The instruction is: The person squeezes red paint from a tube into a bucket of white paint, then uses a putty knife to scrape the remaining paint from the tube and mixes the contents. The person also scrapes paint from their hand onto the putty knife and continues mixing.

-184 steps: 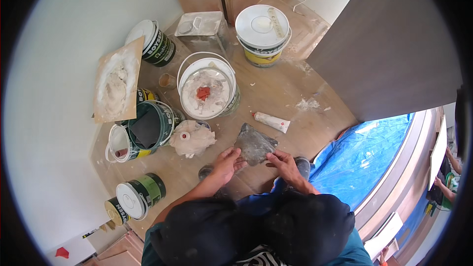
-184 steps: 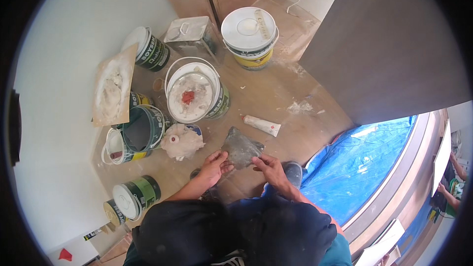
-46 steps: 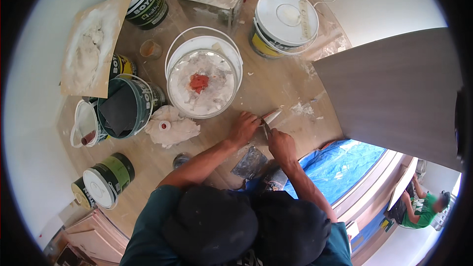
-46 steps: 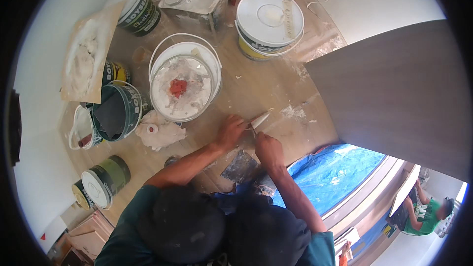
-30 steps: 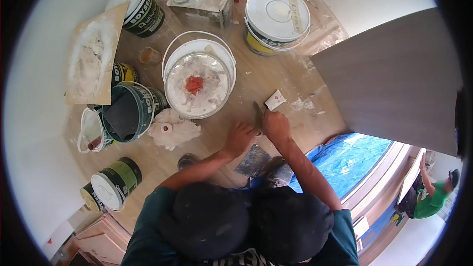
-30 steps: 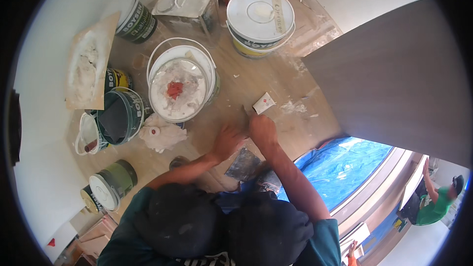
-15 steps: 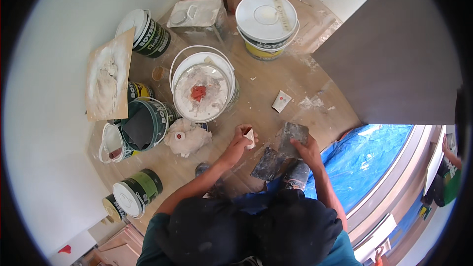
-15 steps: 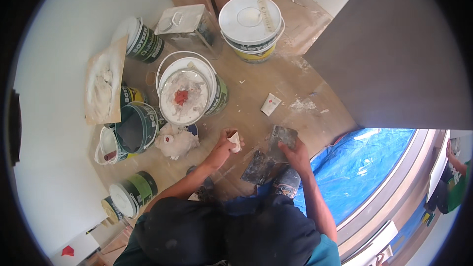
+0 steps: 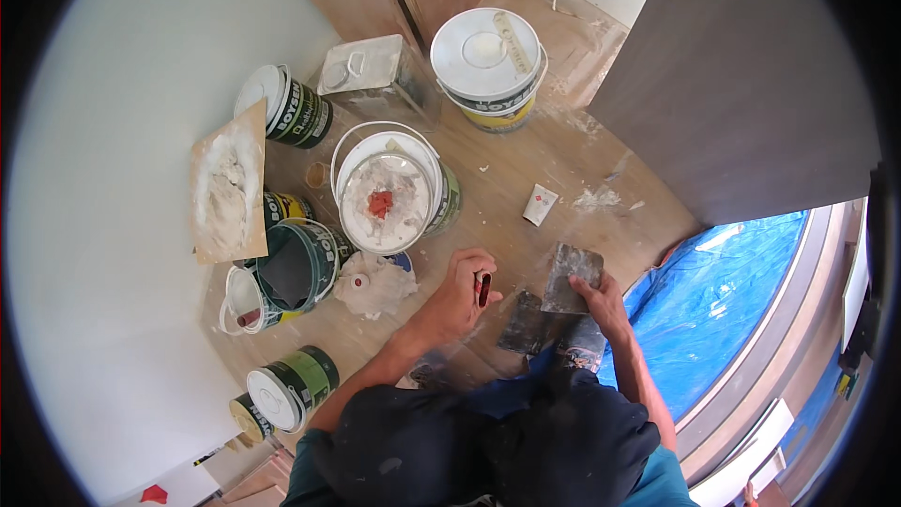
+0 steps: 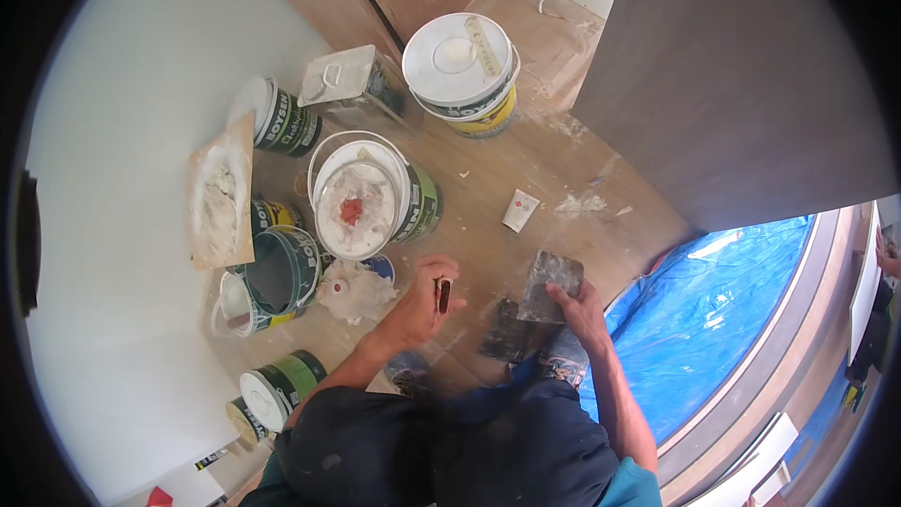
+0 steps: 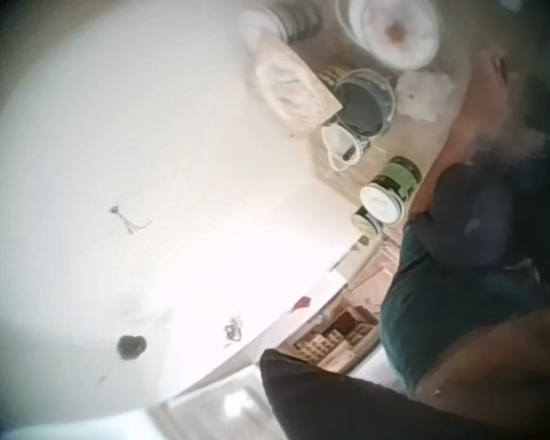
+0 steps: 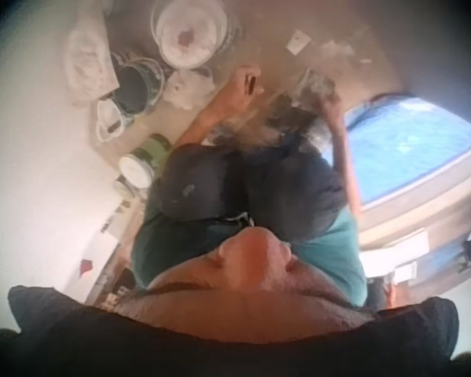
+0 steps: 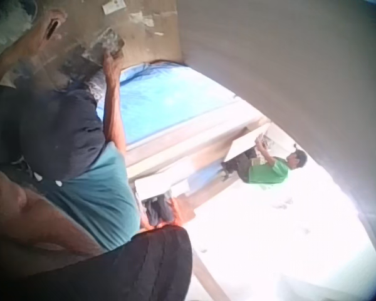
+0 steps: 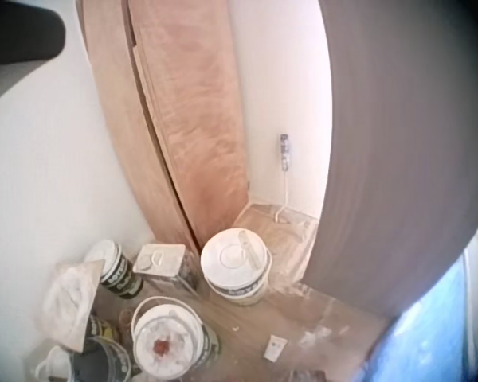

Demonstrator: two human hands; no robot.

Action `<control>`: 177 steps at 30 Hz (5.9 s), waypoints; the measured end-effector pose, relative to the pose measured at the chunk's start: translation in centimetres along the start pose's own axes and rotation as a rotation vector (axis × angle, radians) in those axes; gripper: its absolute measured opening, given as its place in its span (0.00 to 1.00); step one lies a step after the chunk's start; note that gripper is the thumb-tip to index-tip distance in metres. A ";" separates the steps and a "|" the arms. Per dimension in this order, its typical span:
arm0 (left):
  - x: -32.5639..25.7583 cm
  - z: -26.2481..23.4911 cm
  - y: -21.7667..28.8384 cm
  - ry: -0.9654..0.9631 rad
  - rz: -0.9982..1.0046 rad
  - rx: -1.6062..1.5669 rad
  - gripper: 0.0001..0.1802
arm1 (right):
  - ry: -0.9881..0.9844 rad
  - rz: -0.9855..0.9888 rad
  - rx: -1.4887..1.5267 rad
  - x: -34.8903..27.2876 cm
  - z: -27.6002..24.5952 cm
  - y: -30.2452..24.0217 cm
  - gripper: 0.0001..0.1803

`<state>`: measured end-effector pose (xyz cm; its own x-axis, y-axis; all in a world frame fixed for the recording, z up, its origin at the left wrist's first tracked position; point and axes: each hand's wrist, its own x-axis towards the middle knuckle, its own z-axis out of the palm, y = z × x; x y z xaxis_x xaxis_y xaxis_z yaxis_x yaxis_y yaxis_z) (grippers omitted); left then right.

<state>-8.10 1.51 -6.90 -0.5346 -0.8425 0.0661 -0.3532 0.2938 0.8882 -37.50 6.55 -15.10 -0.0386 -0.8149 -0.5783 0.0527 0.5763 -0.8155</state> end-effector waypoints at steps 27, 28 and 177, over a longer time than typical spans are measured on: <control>-0.5 -1.2 1.6 0.206 0.085 0.168 0.26 | -0.123 -0.041 0.078 -0.7 1.4 0.3 0.27; -0.3 -1.2 1.4 0.215 0.111 0.261 0.26 | -0.124 -0.032 0.080 -0.8 1.5 0.4 0.26; -7.2 15.0 -6.9 0.096 -0.264 -0.103 0.16 | -0.327 -0.207 -1.084 -7.3 3.7 4.6 0.09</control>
<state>-13.34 12.36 -20.34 -0.3581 -0.9239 -0.1348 -0.3883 0.0160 0.9214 -33.27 14.92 -14.60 0.3225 -0.7861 -0.5272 -0.8164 0.0508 -0.5752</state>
